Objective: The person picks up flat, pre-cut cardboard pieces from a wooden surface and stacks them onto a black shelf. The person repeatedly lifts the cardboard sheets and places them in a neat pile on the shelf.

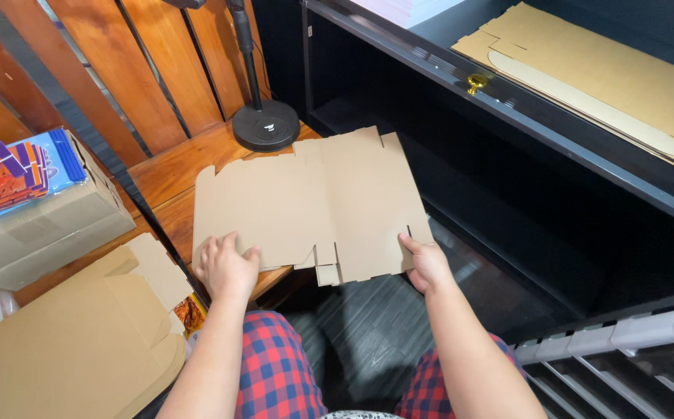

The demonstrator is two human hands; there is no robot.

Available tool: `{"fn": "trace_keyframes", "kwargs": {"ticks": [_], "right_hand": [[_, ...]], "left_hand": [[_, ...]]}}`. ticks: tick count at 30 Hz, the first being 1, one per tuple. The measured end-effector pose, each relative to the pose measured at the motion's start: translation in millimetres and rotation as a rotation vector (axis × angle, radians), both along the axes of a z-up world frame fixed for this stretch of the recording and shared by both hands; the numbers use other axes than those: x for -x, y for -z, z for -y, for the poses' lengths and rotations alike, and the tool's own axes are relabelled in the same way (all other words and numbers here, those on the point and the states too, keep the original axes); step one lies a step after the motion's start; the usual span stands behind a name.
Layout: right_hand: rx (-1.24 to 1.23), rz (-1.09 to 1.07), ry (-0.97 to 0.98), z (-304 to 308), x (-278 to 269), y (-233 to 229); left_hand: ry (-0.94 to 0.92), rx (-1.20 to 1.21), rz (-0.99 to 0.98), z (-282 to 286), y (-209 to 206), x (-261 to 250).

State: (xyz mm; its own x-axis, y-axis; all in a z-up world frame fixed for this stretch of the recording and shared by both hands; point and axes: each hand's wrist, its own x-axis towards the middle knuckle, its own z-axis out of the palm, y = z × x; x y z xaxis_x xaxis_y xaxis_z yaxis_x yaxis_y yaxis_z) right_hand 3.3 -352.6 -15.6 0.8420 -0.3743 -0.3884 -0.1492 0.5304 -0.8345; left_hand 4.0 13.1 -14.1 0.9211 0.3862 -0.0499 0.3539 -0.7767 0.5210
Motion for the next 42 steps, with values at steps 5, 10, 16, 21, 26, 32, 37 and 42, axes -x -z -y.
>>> {"fn": "trace_keyframes", "kwargs": {"ticks": [5, 10, 16, 21, 26, 32, 37, 42], "right_hand": [[0.01, -0.004, 0.06, 29, 5, 6], [0.095, -0.024, 0.097, 54, 11, 5], [0.216, 0.008, 0.11, 82, 6, 14], [0.272, 0.029, 0.078, 68, 17, -22], [0.249, 0.092, 0.017, 43, 25, -61], [0.191, 0.186, -0.108, 0, 36, -107], [0.417, 0.352, -0.454, -38, 45, -115], [0.534, 0.357, -0.578, -57, 40, -107]], "left_hand": [[0.087, 0.005, -0.005, 10, -5, 3], [0.216, 0.007, 0.027, 18, -4, -3], [0.302, -0.057, 0.027, 23, -15, 2], [0.307, -0.061, -0.029, 19, -5, -7], [0.305, -0.042, -0.042, 16, -3, -9], [0.309, -0.042, -0.053, 15, -4, -11], [0.302, -0.044, -0.053, 15, -6, -10], [0.301, -0.052, -0.074, 15, -7, -11]]}}
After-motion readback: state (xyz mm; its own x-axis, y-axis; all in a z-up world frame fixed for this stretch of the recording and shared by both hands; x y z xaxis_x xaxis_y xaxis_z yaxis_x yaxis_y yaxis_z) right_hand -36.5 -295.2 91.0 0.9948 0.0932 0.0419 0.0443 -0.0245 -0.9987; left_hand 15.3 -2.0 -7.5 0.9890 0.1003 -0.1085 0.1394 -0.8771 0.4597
